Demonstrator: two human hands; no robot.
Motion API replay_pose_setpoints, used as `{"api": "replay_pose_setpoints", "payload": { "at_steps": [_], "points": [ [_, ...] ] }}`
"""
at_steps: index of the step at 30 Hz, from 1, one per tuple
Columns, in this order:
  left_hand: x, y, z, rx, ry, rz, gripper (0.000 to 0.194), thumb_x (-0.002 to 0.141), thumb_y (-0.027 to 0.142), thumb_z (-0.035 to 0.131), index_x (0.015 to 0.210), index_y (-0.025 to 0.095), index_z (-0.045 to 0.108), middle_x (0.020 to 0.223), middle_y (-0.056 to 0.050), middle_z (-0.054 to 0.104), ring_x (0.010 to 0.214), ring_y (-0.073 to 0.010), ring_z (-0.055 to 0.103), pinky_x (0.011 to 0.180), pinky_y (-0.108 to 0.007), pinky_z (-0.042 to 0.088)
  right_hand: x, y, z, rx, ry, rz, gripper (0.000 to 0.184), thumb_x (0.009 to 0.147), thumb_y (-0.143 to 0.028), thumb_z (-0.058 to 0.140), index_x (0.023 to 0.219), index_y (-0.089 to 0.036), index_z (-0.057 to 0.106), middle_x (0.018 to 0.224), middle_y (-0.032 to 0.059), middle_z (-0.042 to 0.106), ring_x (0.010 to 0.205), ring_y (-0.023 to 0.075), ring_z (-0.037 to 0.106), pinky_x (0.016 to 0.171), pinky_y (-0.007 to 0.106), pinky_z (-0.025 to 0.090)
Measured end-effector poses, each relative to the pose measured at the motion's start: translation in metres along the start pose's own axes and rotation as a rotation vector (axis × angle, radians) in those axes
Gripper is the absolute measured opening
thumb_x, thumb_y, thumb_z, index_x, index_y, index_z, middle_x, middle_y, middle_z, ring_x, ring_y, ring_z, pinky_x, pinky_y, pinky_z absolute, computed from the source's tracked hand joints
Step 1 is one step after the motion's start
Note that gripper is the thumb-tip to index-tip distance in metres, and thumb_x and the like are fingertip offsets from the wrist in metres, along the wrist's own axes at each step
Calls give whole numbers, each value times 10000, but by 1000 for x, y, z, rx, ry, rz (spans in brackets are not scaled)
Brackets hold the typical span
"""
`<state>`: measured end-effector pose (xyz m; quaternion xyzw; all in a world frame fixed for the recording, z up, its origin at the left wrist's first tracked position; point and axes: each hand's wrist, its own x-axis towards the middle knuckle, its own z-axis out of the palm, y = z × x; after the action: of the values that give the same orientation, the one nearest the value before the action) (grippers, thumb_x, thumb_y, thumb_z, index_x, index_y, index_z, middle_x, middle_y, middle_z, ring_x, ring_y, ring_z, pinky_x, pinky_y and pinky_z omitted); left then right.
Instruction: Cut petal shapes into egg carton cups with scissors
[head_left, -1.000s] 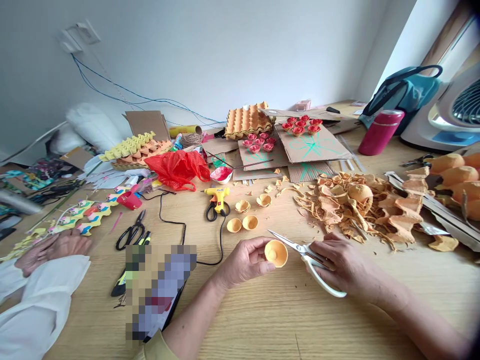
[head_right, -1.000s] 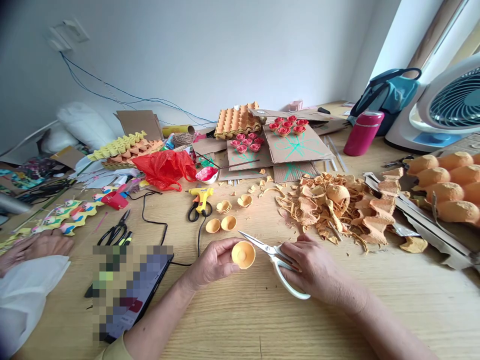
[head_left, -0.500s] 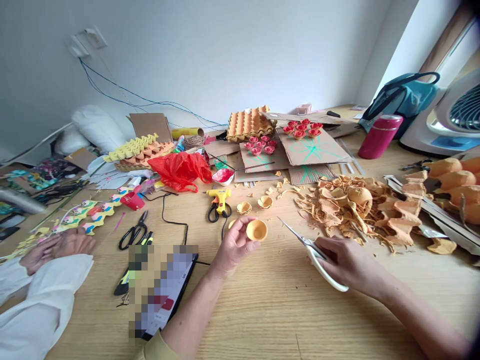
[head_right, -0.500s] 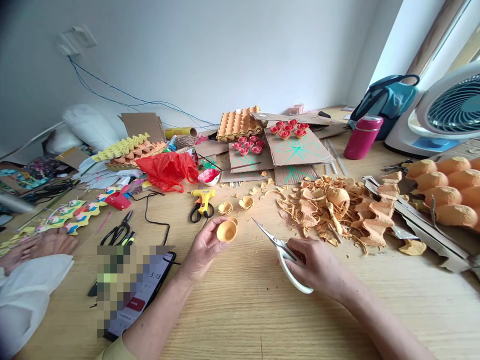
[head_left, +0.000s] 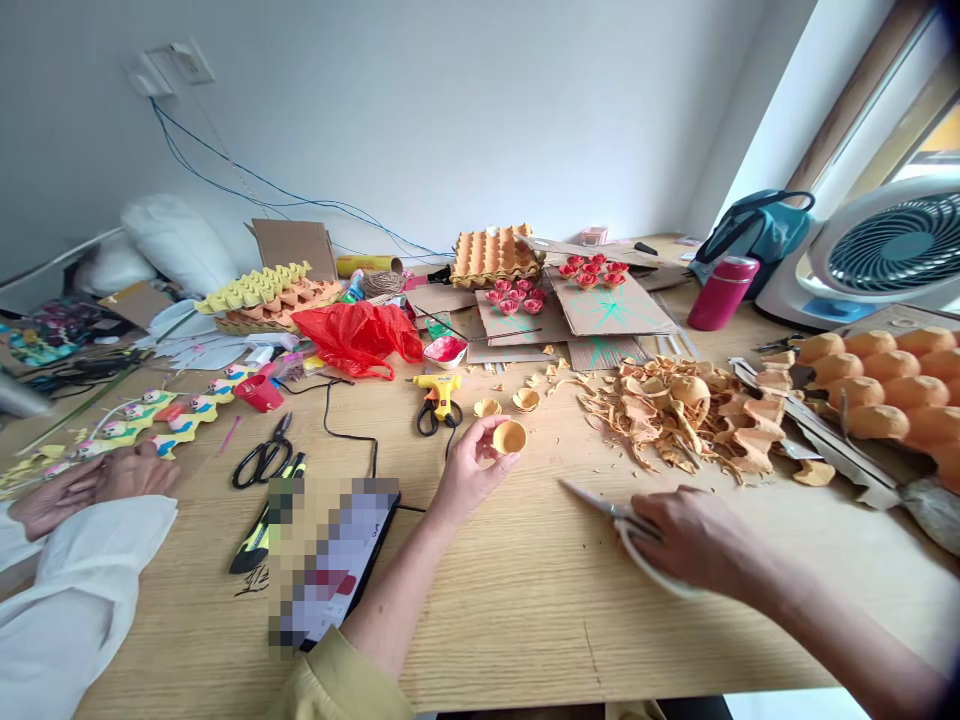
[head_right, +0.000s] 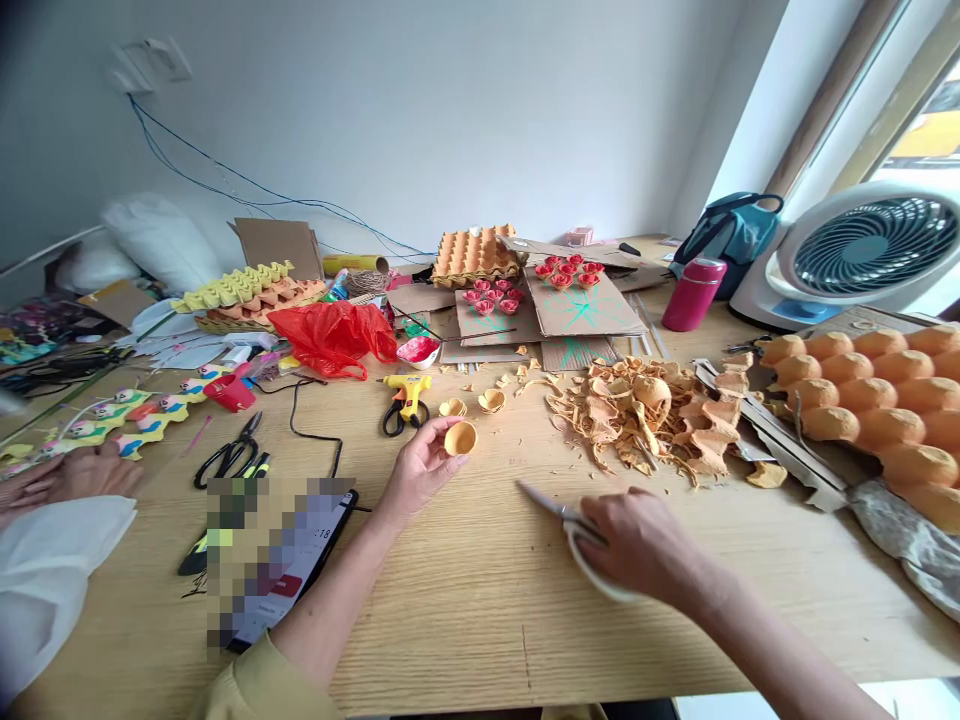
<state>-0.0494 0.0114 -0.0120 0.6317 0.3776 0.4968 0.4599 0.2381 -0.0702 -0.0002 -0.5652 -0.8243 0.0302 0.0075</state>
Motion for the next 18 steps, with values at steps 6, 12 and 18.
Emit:
{"api": "replay_pose_setpoints", "payload": {
  "at_steps": [6,12,18],
  "points": [
    [5,-9,-3,15,55,2,465,763,306,717,1185,170,576,1194,-113,635,1042,-197,628,871,-294,516,-8,9,1,-15,81,124,317,895,-440,485,692,-220,589,562,40,646,486,188,569,502,289,220],
    [2,-4,0,79,35,42,449,787,302,688,1203,180,573,1170,-98,654,1020,-186,641,865,-298,528,-6,2,-2,-36,79,260,354,891,-468,474,698,-200,604,599,85,676,506,205,584,489,285,217],
    [-8,10,7,438,-17,192,386,780,206,680,1161,200,615,1169,-89,630,1002,-209,623,827,-323,530,39,-27,-3,43,81,167,352,901,-464,480,710,-210,632,618,59,693,511,165,586,481,273,267]
  ]
}}
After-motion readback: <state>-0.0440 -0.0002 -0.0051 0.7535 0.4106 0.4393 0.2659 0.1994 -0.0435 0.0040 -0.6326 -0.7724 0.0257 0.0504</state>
